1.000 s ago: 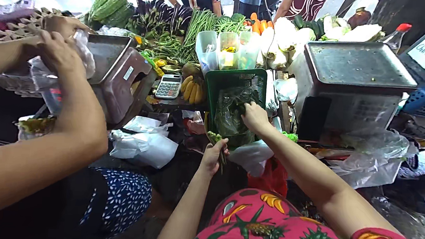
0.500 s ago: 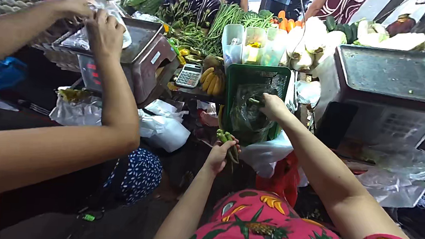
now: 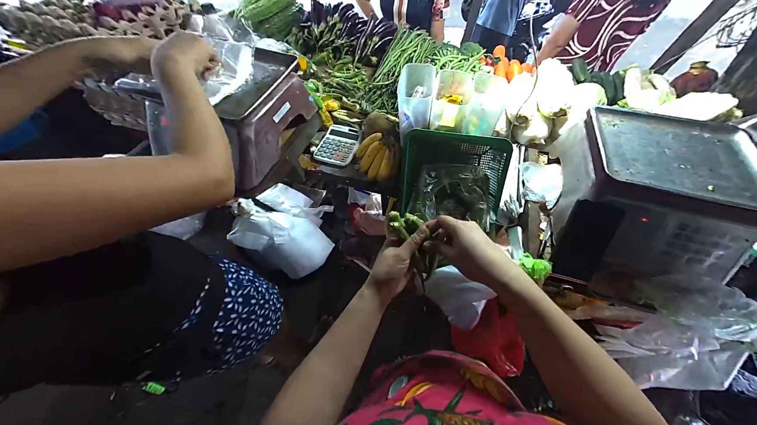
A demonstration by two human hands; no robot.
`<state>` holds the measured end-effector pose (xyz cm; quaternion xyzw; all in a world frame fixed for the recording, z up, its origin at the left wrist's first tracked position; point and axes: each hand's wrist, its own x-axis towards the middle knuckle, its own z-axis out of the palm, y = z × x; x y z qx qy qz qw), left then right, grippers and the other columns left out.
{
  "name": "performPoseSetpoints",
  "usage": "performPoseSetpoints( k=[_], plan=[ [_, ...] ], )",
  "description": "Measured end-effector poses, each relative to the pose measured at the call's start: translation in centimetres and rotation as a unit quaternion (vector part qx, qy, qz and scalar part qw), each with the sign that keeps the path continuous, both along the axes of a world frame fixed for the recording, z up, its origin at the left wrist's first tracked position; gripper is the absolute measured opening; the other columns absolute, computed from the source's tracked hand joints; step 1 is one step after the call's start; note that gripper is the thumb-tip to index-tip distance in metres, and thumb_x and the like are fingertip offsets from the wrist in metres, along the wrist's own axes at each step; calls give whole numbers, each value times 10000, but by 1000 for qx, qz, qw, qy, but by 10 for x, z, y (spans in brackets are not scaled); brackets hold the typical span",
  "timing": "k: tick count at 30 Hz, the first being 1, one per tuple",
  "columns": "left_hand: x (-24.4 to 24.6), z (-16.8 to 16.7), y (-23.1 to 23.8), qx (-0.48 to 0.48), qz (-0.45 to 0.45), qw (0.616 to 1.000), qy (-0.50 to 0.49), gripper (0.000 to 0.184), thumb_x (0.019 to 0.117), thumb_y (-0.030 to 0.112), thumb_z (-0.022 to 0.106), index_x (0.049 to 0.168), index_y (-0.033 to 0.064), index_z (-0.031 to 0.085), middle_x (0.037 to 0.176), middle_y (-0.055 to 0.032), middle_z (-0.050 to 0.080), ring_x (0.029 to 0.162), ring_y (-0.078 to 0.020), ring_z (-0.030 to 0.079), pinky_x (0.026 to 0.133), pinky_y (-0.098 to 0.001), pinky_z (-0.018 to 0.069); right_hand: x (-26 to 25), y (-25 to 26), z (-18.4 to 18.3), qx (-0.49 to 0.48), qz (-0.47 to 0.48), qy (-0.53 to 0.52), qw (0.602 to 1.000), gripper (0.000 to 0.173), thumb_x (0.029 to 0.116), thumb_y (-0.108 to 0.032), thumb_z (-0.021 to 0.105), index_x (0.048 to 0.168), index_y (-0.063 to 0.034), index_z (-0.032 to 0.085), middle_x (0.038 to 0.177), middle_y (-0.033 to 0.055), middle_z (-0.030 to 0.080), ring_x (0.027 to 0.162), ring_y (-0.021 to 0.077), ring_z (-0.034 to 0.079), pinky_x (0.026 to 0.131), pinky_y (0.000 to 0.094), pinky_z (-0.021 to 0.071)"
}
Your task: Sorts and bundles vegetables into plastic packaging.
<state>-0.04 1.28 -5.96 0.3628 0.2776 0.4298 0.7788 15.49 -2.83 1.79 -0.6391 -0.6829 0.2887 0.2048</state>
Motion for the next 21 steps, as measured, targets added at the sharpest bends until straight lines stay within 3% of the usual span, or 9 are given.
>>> performPoseSetpoints(
  k=[3, 5, 7, 10, 12, 14, 16, 19, 21],
  plan=[
    [-4, -1, -5, -24, 20, 999, 22, 229, 1047, 78, 559, 1232, -57, 577, 1053, -178, 731, 867, -245, 745, 787, -391, 635, -13, -16, 14, 33, -45, 0, 998, 296, 1007, -134, 642, 1260, 2, 567, 965, 118, 715, 901, 211, 707, 870, 404, 573],
    [-7, -4, -8, -19, 20, 999, 45, 206, 1049, 99, 567, 1198, -41, 592, 965, -126, 735, 815, -191, 728, 758, -350, 625, -17, -19, 17, 15, -24, 35, 999, 370, 1005, -208, 665, 1287, -12, 527, 939, 92, 696, 837, 168, 697, 821, 362, 584],
    [-11, -4, -14, -21, -11, 999, 34, 205, 1092, 180, 465, 1198, 29, 557, 907, -40, 712, 799, -126, 712, 739, -317, 622, -20, -14, 7, 15, 14, 54, 998, 419, 989, -292, 696, 1259, -11, 543, 931, 95, 679, 814, 165, 682, 796, 357, 581],
    [-15, -9, -20, -76, -61, 993, -72, 361, 1118, 335, 319, 1195, 71, 554, 942, -55, 716, 870, -167, 717, 791, -379, 620, -26, -7, -17, 108, 7, 33, 994, 413, 966, -341, 712, 1173, 6, 629, 950, 140, 693, 874, 228, 688, 840, 407, 571],
    [-14, -8, -21, -107, -74, 986, -100, 529, 1102, 485, 242, 1175, 89, 584, 960, -76, 723, 898, -183, 722, 802, -383, 618, -28, -7, -26, 147, -20, 19, 989, 462, 940, -364, 740, 1194, 6, 635, 983, 155, 653, 856, 250, 647, 818, 411, 559],
    [-16, -8, -21, -100, -90, 987, -90, 578, 1082, 538, 255, 1209, 80, 586, 996, -88, 729, 929, -192, 725, 823, -390, 619, -29, -7, -27, 161, -49, 5, 986, 538, 899, -421, 777, 1225, -20, 628, 1023, 156, 629, 855, 256, 626, 798, 419, 553],
    [-15, -3, -23, -91, -74, 993, -3, 459, 1105, 434, 345, 1273, 56, 544, 982, -88, 714, 889, -188, 718, 786, -382, 620, -27, -7, -29, 202, -67, 12, 977, 547, 908, -467, 749, 1243, -46, 648, 1049, 153, 637, 874, 265, 635, 783, 445, 558],
    [-6, 2, -24, -57, -82, 992, 81, 259, 1021, 92, 603, 1252, -1, 530, 887, -111, 713, 734, -200, 710, 677, -354, 621, -15, 0, -32, 182, -23, 87, 979, 533, 1003, -496, 566, 1414, -159, 605, 1391, 103, 590, 1250, 255, 579, 1026, 488, 498],
    [-4, -1, -27, 17, -96, 990, 98, 323, 903, -32, 707, 1196, -11, 572, 899, -73, 722, 754, -159, 708, 723, -325, 620, -9, 5, -40, 130, 72, 120, 982, 490, 1043, -452, 515, 1431, -169, 610, 1520, 74, 525, 1402, 218, 494, 1150, 480, 428]
  ],
)
